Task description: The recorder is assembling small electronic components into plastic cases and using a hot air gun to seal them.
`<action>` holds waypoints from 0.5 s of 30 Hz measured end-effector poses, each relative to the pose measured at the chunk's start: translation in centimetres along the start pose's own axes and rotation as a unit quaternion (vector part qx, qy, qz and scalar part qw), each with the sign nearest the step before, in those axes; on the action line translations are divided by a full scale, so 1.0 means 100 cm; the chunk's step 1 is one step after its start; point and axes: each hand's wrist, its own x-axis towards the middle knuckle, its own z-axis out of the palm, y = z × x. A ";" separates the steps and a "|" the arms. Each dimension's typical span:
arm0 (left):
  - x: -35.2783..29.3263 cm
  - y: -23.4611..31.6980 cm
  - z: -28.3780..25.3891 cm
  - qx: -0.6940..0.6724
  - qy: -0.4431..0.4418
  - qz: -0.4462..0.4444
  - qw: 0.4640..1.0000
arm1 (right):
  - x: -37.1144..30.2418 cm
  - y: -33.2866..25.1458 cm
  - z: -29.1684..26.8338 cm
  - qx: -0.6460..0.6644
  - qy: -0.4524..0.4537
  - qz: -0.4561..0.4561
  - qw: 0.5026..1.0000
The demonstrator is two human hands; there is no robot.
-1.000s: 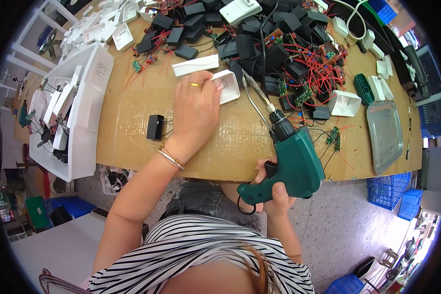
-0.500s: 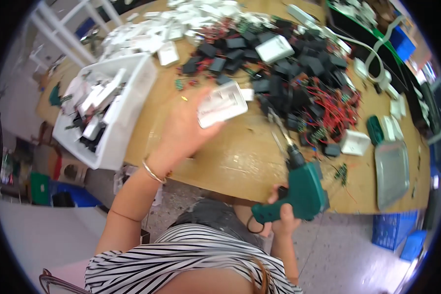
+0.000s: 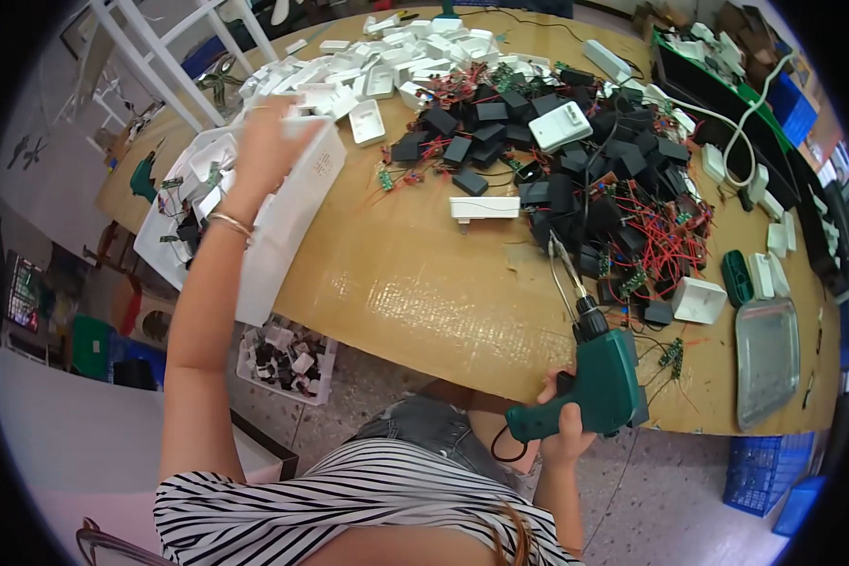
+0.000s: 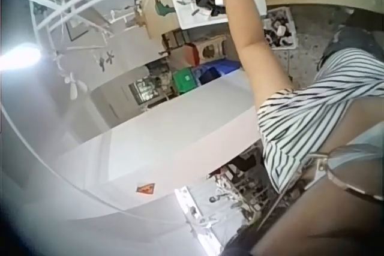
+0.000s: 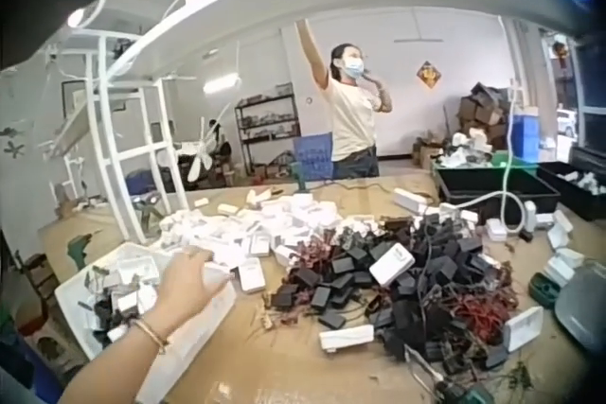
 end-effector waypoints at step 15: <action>-0.085 0.145 0.077 -0.325 -0.313 -0.019 0.892 | 0.000 -0.004 0.000 -0.022 -0.010 0.005 1.000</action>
